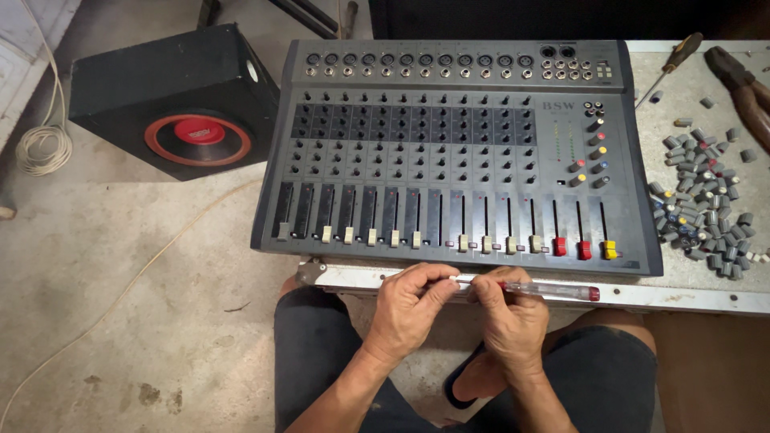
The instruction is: The person sits at a workbench in front of an audio mixing console and uses a screwdriver to work on the fader area, handling small fader knob caps by hand. Many removed fader caps lie in a pile on the bench beside pliers and other tools as the person continues working on the mixer.
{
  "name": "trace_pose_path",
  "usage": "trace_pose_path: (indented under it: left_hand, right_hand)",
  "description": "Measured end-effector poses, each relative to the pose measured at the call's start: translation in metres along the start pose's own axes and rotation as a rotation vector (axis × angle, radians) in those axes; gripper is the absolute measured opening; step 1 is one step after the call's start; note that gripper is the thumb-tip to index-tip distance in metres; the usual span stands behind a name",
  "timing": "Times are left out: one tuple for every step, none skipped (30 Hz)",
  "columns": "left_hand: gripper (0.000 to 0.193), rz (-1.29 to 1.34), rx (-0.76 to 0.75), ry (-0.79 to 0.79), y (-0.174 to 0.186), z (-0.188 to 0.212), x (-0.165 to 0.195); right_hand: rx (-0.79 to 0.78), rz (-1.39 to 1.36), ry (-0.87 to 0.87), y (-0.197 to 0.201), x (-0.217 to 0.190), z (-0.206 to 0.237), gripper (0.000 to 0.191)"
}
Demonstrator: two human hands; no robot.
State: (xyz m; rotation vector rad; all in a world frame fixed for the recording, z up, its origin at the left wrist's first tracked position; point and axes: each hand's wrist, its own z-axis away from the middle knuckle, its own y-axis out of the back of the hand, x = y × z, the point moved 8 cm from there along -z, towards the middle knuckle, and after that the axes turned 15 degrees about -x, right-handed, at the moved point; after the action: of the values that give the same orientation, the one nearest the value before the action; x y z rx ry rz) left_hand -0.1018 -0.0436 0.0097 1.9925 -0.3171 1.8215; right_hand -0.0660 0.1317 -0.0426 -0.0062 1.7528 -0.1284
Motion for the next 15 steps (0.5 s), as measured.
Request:
trace_pose_path:
  left_hand:
    - [0.018, 0.015, -0.005, 0.002, 0.000, 0.001, -0.002]
    - [0.019, 0.029, -0.010, 0.005, -0.001, 0.001, -0.003]
    - [0.020, 0.044, -0.015, 0.007, -0.001, 0.001, -0.005]
    - [0.022, 0.093, -0.006, 0.015, -0.002, 0.001, -0.008]
    - [0.023, 0.142, 0.004, 0.023, -0.003, 0.001, -0.010]
    - [0.025, 0.191, 0.013, 0.031, -0.004, 0.001, -0.012]
    - [0.024, 0.171, 0.020, 0.039, -0.003, 0.001, -0.013]
    - [0.022, 0.151, 0.026, 0.045, -0.003, 0.001, -0.013]
    - [0.021, 0.131, 0.033, 0.052, -0.003, 0.002, -0.013]
    - [0.019, 0.108, 0.035, 0.028, -0.003, 0.002, -0.010]
    - [0.018, 0.085, 0.037, 0.005, -0.002, 0.002, -0.007]
    - [0.017, 0.062, 0.039, -0.019, -0.001, 0.002, -0.003]
    - [0.016, 0.048, 0.042, -0.030, -0.001, 0.002, -0.001]
    - [0.016, 0.035, 0.044, -0.040, -0.001, 0.003, 0.001]
    - [0.015, 0.022, 0.046, -0.051, 0.000, 0.002, 0.003]
  right_hand:
    - [0.006, -0.008, -0.002, 0.000, 0.000, 0.000, 0.014]
    - [0.010, -0.011, -0.005, 0.000, 0.001, 0.001, 0.014]
    - [0.014, -0.013, -0.007, 0.000, 0.001, 0.000, 0.013]
    - [0.018, -0.016, -0.009, 0.001, 0.001, 0.000, 0.013]
    - [0.016, -0.021, -0.002, 0.001, 0.001, 0.000, 0.013]
    - [0.014, -0.026, 0.005, 0.001, 0.000, 0.000, 0.014]
    - [0.012, -0.032, 0.012, 0.000, -0.001, 0.000, 0.014]
    - [0.013, -0.035, 0.011, 0.001, -0.001, -0.001, 0.014]
    - [0.013, -0.038, 0.009, 0.001, -0.001, -0.001, 0.014]
    - [0.013, -0.041, 0.008, 0.001, -0.001, 0.000, 0.014]
    - [0.008, -0.046, 0.011, 0.000, -0.001, -0.001, 0.014]
    - [0.003, -0.050, 0.014, 0.000, -0.002, -0.001, 0.015]
    - [-0.002, -0.054, 0.018, 0.000, -0.002, -0.001, 0.015]
    - [-0.006, -0.061, 0.021, 0.000, -0.002, 0.000, 0.014]
    - [-0.010, -0.067, 0.023, 0.000, -0.003, -0.001, 0.014]
